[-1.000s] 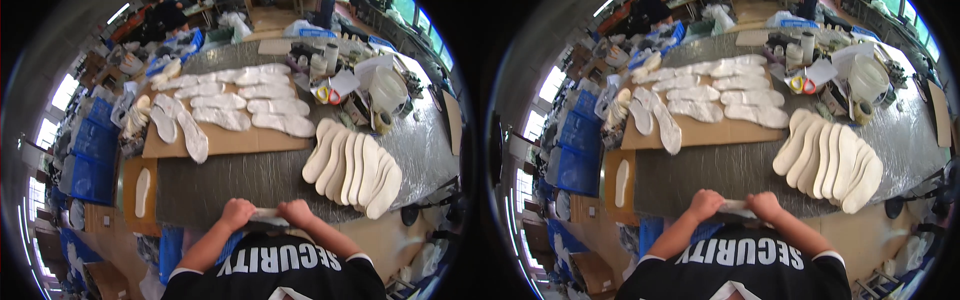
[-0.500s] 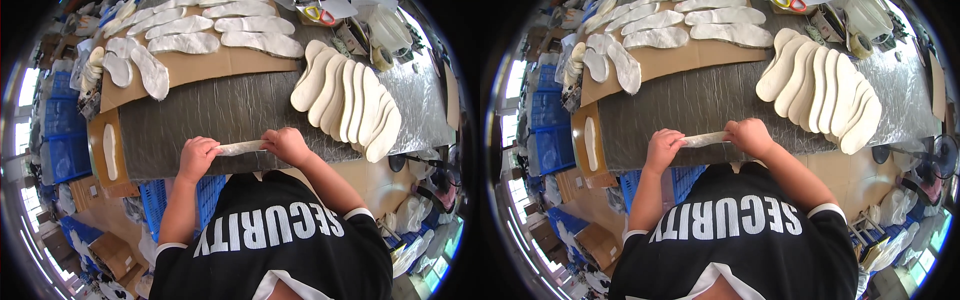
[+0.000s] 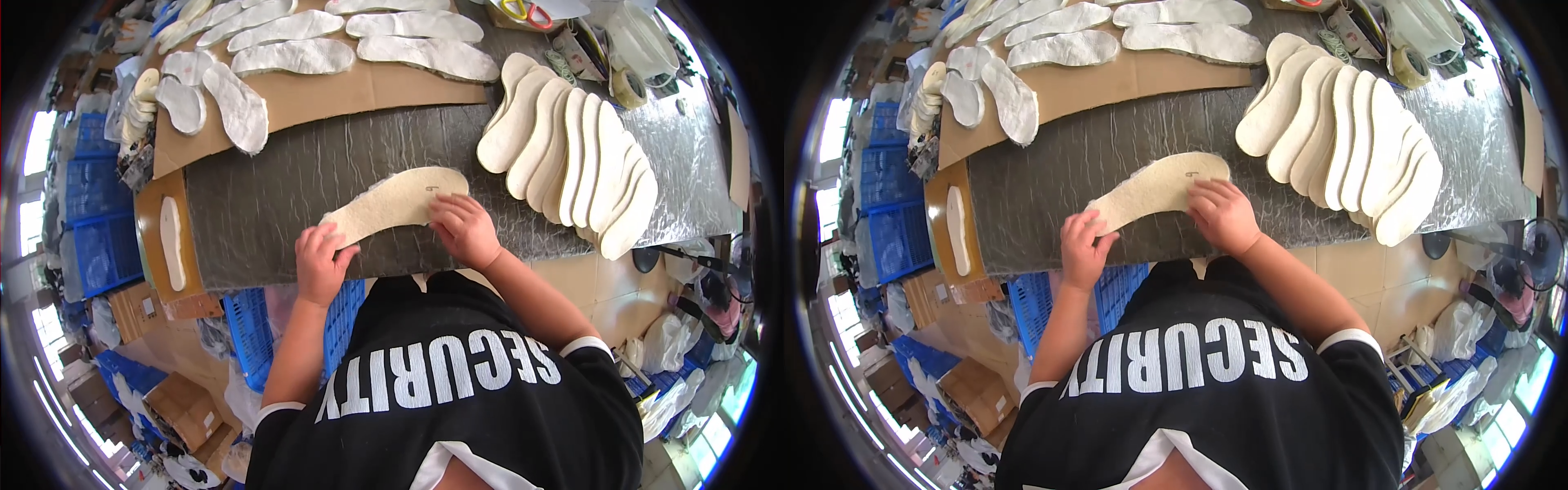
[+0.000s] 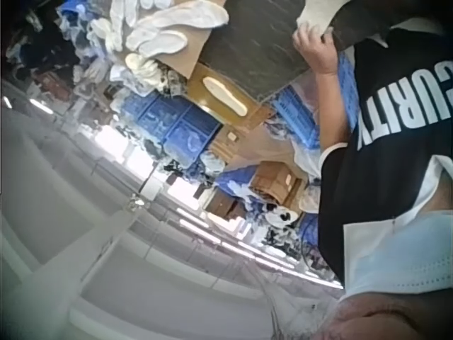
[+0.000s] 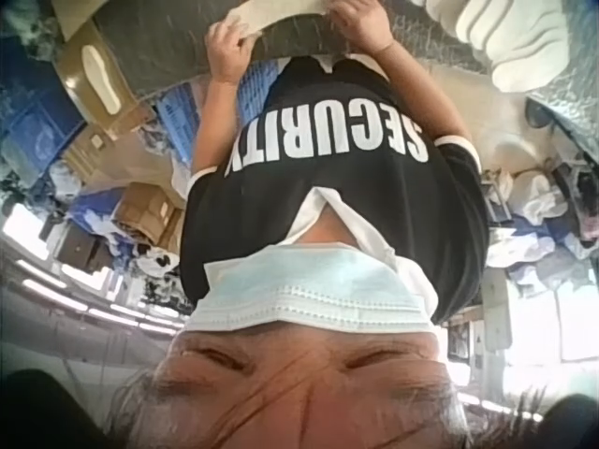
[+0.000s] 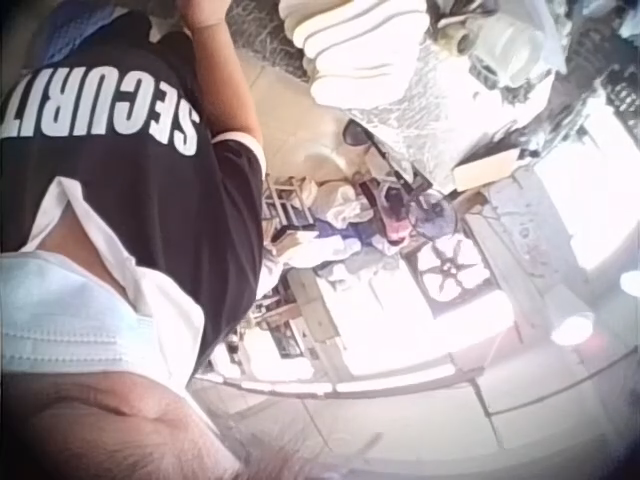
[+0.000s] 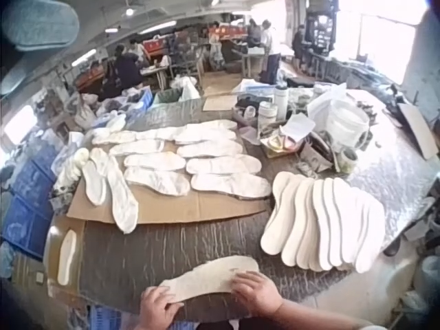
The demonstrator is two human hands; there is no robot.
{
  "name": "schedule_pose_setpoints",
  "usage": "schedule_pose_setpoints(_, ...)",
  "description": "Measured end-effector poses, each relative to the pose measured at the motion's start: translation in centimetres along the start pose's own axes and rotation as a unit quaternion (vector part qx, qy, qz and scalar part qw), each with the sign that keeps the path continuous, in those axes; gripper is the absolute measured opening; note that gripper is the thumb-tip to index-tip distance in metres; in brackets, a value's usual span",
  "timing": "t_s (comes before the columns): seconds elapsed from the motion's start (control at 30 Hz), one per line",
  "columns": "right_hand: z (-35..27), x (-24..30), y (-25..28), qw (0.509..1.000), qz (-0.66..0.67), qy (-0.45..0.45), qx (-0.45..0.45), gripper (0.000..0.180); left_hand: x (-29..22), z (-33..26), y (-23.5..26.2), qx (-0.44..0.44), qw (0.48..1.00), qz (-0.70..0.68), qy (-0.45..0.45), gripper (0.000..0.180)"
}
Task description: Attaching soft fabric linings to shoe insole components by hand.
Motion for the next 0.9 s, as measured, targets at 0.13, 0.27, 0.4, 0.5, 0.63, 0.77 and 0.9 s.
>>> schedule_pose_setpoints(0.13, 5.2, 1.1, -0.8, 0.994, -0.112, -0.018, 0.013, 0.052, -2.1, 4.7, -2.0, 0.019, 0.995, 0.089, 0.030, 0.082)
schedule_pose_setpoints(0.27, 6.2, 0.0, -3.3, 0.963, -0.190, -0.121, 0.144, 0.077, -0.5, 3.5, -4.6, 0.151, 0.979, 0.123, 0.052, 0.112)
schedule_pose_setpoints(0.4, 6.8, -1.5, -2.7, 0.956, -0.200, -0.133, 0.168, 0.078, -1.8, 5.3, -4.1, 0.113, 0.989, 0.072, 0.066, 0.092)
schedule_pose_setpoints(0.5, 4.8, -3.1, -2.7, 0.991, -0.107, -0.066, 0.043, 0.071, -1.1, 4.3, -4.2, 0.091, 0.992, 0.022, 0.085, 0.080)
schedule_pose_setpoints(0.63, 1.8, -1.8, -2.2, 0.993, -0.091, -0.066, -0.043, 0.061, 2.1, 2.2, 2.7, -0.082, 0.990, 0.003, 0.112, 0.079)
schedule_pose_setpoints(0.77, 1.1, -0.6, -3.7, 0.994, -0.068, -0.083, -0.013, 0.058, 13.0, -4.0, 12.5, -0.223, 0.932, 0.114, 0.263, 0.080)
schedule_pose_setpoints(0.9, 1.4, -0.7, -4.2, 0.981, -0.125, -0.142, 0.046, 0.062, 24.1, -8.9, 19.8, -0.285, 0.866, 0.105, 0.398, 0.075)
Point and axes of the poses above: each hand's wrist, its own z-axis towards the middle knuckle, its own y-axis out of the back of the hand, x = y × z, the point moved 2 cm from there along z, towards the middle knuckle, and after that the axes turned 1 degree about -x, right-handed, at the moved point
